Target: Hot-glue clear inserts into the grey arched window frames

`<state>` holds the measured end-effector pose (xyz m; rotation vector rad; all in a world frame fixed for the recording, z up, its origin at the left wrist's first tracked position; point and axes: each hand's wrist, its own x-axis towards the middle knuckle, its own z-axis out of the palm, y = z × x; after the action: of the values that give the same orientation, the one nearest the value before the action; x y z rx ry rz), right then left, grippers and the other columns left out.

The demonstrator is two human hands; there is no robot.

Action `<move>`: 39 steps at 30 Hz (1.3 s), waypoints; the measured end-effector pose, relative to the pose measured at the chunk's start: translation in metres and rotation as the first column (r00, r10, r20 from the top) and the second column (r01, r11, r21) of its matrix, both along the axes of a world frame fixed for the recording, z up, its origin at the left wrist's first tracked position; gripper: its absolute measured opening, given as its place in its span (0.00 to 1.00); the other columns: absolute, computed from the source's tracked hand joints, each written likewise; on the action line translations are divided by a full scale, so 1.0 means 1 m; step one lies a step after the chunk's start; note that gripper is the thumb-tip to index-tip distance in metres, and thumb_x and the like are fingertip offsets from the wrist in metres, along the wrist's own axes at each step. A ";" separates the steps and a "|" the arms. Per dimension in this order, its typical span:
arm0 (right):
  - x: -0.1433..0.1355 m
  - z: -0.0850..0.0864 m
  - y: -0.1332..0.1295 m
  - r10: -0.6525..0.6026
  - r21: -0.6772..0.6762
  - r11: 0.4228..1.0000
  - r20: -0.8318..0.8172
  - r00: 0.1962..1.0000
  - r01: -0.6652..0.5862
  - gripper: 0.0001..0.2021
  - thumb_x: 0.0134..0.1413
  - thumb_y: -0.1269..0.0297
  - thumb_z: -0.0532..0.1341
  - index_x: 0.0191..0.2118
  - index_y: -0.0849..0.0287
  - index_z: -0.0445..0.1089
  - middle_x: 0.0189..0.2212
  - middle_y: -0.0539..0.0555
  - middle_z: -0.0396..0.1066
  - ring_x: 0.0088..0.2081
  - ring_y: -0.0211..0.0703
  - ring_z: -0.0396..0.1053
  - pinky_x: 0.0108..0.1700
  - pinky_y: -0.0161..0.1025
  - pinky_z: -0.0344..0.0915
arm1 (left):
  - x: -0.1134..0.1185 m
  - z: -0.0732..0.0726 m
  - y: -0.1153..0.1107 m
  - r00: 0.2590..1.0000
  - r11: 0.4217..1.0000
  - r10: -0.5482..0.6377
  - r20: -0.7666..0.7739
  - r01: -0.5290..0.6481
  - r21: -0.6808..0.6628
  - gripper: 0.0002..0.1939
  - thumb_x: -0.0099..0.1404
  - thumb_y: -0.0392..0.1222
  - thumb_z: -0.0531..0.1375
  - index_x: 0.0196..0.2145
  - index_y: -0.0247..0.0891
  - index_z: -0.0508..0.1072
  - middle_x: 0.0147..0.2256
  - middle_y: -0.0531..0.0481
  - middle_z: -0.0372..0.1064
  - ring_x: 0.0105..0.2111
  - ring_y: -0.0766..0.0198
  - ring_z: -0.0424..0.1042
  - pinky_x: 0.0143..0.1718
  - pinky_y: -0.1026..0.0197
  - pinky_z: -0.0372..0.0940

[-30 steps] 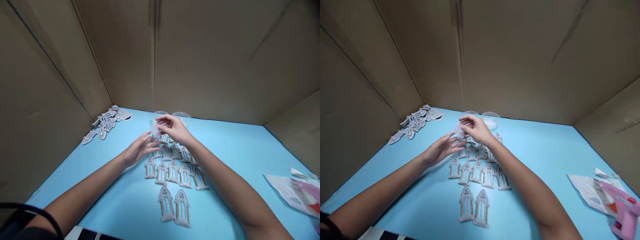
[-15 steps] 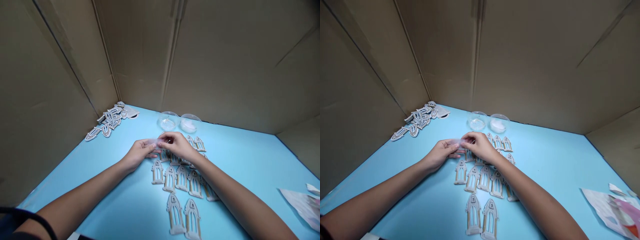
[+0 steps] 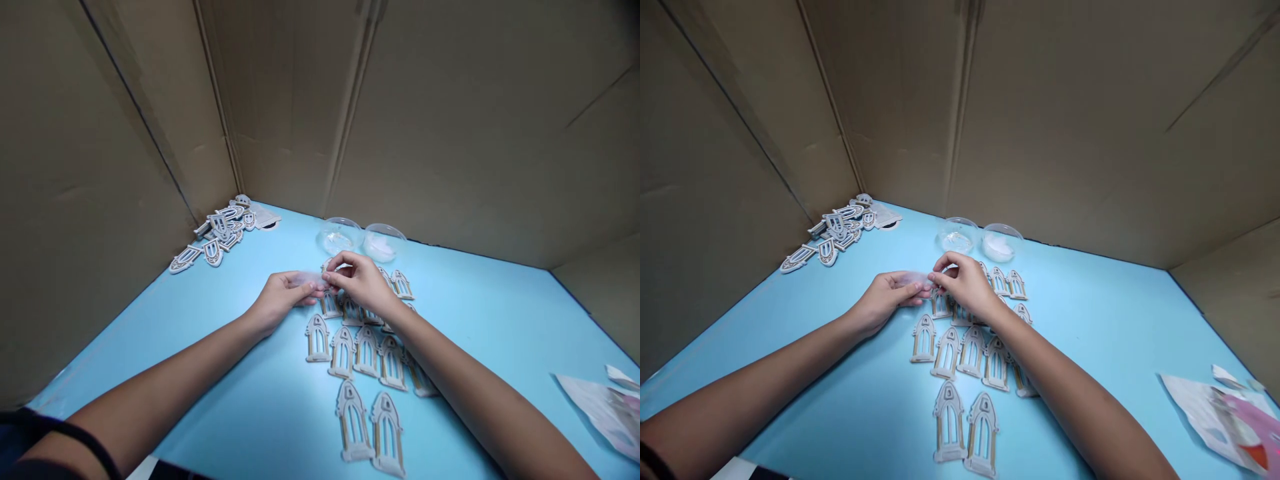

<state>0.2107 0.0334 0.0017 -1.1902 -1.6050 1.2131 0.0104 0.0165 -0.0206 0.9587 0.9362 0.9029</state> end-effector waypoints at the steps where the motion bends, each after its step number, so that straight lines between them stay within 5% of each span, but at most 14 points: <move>1: 0.001 0.001 0.001 -0.005 -0.023 1.000 -0.024 1.000 0.005 0.19 0.47 0.49 0.74 0.33 0.57 0.70 0.32 0.53 0.75 0.27 0.42 0.74 0.29 0.39 0.72 | 0.000 0.000 0.000 1.000 1.000 0.014 -0.001 -0.014 0.002 0.27 0.49 0.53 0.79 0.40 0.31 0.82 0.40 0.38 0.82 0.41 0.55 0.82 0.44 0.58 0.78; 8: 0.027 0.003 0.023 -0.105 0.143 0.985 0.086 0.991 0.092 0.15 0.48 0.55 0.71 0.35 0.58 0.69 0.32 0.54 0.75 0.34 0.43 0.76 0.35 0.39 0.73 | -0.005 -0.007 0.011 0.989 0.987 0.145 -0.011 -0.144 0.066 0.32 0.49 0.58 0.78 0.44 0.33 0.80 0.44 0.38 0.81 0.42 0.56 0.82 0.43 0.60 0.77; 17: 0.032 -0.016 0.046 -0.123 0.181 0.981 0.277 0.953 0.074 0.06 0.50 0.70 0.66 0.36 0.59 0.74 0.32 0.53 0.77 0.35 0.44 0.76 0.41 0.41 0.71 | -0.004 -0.016 0.020 0.988 0.982 0.134 -0.079 -0.122 0.142 0.31 0.49 0.59 0.78 0.41 0.33 0.80 0.41 0.37 0.82 0.42 0.53 0.81 0.42 0.56 0.77; 28: 0.021 -0.023 0.043 -0.122 0.206 0.977 0.368 0.922 0.048 0.06 0.59 0.70 0.62 0.38 0.59 0.78 0.31 0.52 0.79 0.30 0.41 0.75 0.40 0.39 0.71 | -0.005 -0.015 0.019 0.987 0.980 0.123 -0.108 -0.103 0.171 0.30 0.50 0.60 0.77 0.41 0.33 0.80 0.42 0.38 0.82 0.44 0.53 0.81 0.43 0.55 0.78; 39: 0.018 -0.021 0.036 -0.142 0.296 0.955 0.487 0.862 -0.010 0.04 0.58 0.70 0.65 0.35 0.58 0.78 0.31 0.52 0.78 0.33 0.42 0.73 0.40 0.39 0.67 | -0.005 -0.015 0.019 0.980 0.977 0.091 -0.176 -0.053 0.207 0.30 0.50 0.60 0.77 0.40 0.32 0.81 0.41 0.38 0.81 0.44 0.52 0.81 0.42 0.56 0.77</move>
<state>0.2292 0.0694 -0.0188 -1.4279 -2.0185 0.6071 0.0059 0.0353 -0.0354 1.2047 1.0566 0.9964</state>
